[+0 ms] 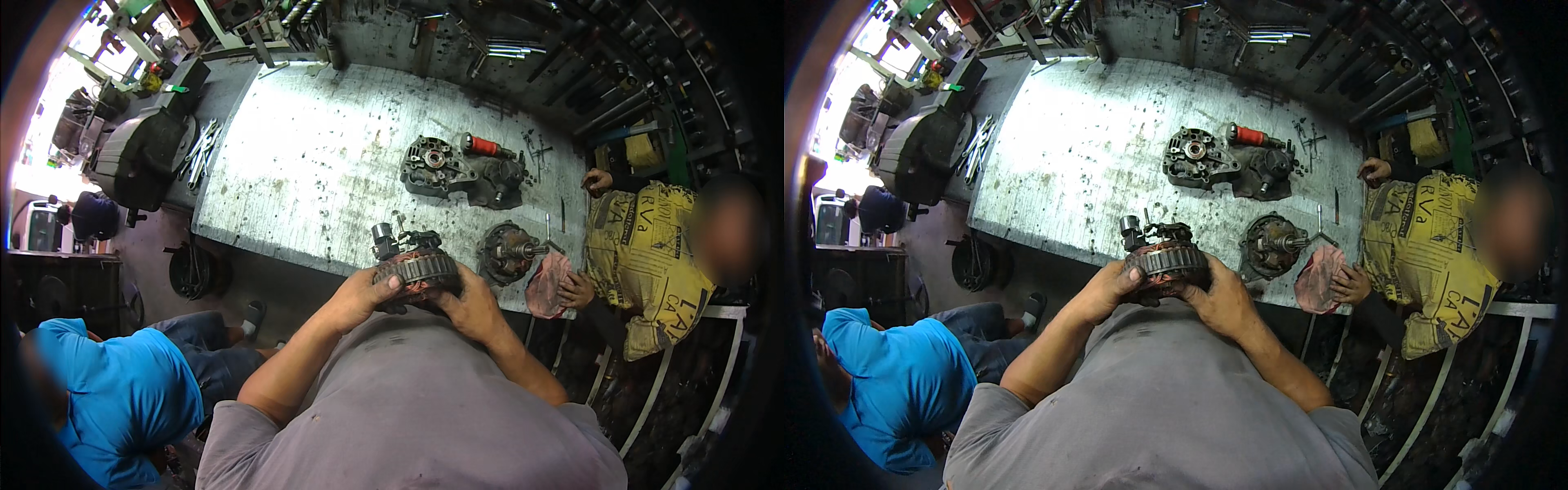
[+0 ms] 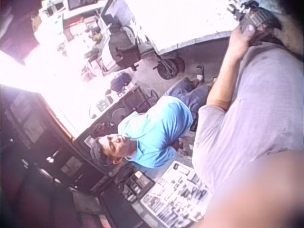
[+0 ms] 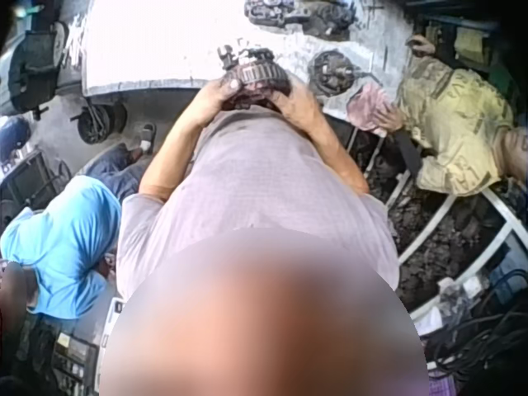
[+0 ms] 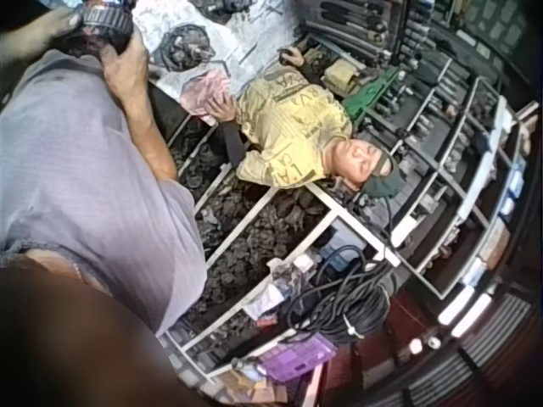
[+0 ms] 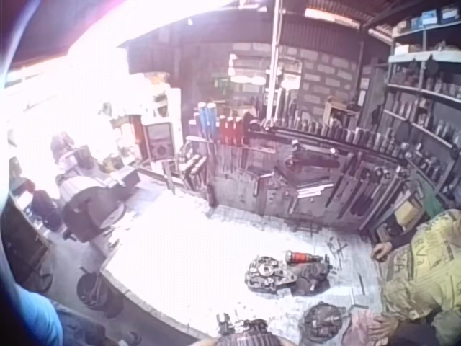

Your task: The person disassembles a small electric motor on a workbench, removes the rotor, and wipes internal components with a cloth. The person then reassembles the motor housing and rotor, using a screwdriver to tighten screws. A second person stands nearby observing.

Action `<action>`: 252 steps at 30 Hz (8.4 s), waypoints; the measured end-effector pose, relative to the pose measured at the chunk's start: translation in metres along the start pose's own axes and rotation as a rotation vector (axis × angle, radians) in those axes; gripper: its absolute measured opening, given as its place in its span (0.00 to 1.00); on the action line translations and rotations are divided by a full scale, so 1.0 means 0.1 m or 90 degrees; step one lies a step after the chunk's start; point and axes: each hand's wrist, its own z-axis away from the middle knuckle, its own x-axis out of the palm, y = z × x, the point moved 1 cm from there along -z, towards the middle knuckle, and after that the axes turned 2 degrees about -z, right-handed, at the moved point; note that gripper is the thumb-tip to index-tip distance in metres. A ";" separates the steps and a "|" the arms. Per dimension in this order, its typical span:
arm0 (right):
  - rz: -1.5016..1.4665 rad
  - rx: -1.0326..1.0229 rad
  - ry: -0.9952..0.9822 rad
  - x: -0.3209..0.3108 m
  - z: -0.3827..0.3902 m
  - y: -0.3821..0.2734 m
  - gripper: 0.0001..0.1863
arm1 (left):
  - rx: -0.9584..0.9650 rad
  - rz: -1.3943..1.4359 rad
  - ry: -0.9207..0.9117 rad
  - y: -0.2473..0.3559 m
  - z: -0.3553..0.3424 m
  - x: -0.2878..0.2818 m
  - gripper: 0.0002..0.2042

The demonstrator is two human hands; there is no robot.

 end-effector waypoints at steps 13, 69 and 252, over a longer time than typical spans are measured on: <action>0.166 0.011 0.060 -0.28 -0.26 -0.45 0.27 | -0.057 0.007 0.004 0.34 0.14 0.04 0.33; 0.170 0.027 0.047 -0.30 -0.18 -0.31 0.38 | -0.110 0.085 -0.005 0.32 0.15 0.17 0.41; 0.141 -0.176 0.039 -0.20 -0.02 -0.38 0.21 | 0.173 0.379 -0.025 -0.38 -0.44 -0.16 0.58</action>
